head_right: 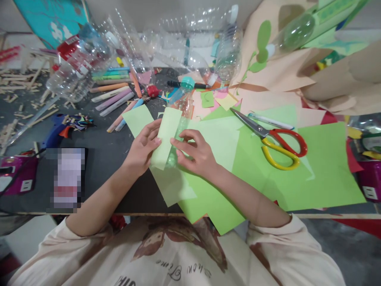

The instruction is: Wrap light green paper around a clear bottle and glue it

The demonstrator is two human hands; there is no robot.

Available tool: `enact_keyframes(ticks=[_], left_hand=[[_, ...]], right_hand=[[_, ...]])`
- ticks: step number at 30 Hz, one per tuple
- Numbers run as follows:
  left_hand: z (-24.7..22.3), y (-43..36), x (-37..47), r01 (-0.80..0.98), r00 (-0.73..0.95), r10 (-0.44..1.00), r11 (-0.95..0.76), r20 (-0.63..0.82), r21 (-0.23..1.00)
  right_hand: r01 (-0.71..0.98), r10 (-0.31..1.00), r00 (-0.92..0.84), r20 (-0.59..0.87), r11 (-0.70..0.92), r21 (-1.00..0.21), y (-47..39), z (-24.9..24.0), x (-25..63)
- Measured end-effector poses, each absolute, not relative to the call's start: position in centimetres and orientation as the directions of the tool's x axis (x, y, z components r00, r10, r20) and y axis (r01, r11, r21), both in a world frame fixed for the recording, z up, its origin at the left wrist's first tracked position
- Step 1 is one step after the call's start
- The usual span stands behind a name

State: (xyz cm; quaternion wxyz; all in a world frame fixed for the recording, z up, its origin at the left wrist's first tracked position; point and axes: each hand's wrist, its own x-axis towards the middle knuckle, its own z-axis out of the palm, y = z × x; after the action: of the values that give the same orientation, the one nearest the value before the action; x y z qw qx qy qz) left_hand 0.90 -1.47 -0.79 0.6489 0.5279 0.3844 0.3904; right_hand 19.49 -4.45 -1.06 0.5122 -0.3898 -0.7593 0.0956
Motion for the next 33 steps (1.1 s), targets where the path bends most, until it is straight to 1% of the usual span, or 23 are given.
enact_keyframes(ticks=[3, 5, 9, 11, 17, 22, 27, 31, 33], left_hand=[[-0.3, -1.6, 1.1, -0.161, 0.36, 0.926, 0.181, -0.113, 0.97], [0.3, -1.7, 1.3, -0.23, 0.35, 0.921, 0.263, -0.173, 0.937], [1.5, -2.2, 1.4, -0.304, 0.475, 0.822, 0.487, -0.313, 0.819], [1.7, -2.3, 1.4, -0.321, 0.504, 0.794, 0.537, -0.34, 0.78], [1.5, -2.3, 1.5, -0.344, 0.487, 0.8, 0.545, -0.352, 0.764], [1.8, -2.5, 1.6, -0.343, 0.477, 0.801, 0.548, -0.362, 0.763], [2.2, -2.6, 1.8, -0.369, 0.456, 0.808, 0.553, -0.372, 0.748], [1.7, -2.3, 2.0, -0.412, 0.431, 0.824, 0.543, -0.369, 0.732], [1.4, -2.2, 1.9, -0.395, 0.427, 0.828, 0.532, -0.363, 0.749]], right_hand=[[0.531, 0.688, -0.183, 0.702, 0.67, -0.518, -4.5, -1.1, 19.6], [0.524, 0.677, -0.179, 0.714, 0.68, -0.513, -4.6, -1.1, 19.6], [0.462, 0.634, -0.176, 0.753, 0.729, -0.505, -4.6, -1.1, 19.6], [0.456, 0.619, -0.18, 0.765, 0.741, -0.492, -4.6, -1.1, 19.7], [0.441, 0.636, -0.211, 0.742, 0.74, -0.508, -4.4, -1.3, 20.1], [0.486, 0.673, -0.239, 0.7, 0.707, -0.514, -4.3, -1.6, 20.1], [0.418, 0.705, -0.268, 0.657, 0.699, -0.58, -4.3, -1.6, 20.1], [0.438, 0.708, -0.246, 0.662, 0.69, -0.576, -4.2, -1.4, 20.1], [0.427, 0.741, -0.241, 0.627, 0.661, -0.617, -4.1, -1.3, 20.2]])
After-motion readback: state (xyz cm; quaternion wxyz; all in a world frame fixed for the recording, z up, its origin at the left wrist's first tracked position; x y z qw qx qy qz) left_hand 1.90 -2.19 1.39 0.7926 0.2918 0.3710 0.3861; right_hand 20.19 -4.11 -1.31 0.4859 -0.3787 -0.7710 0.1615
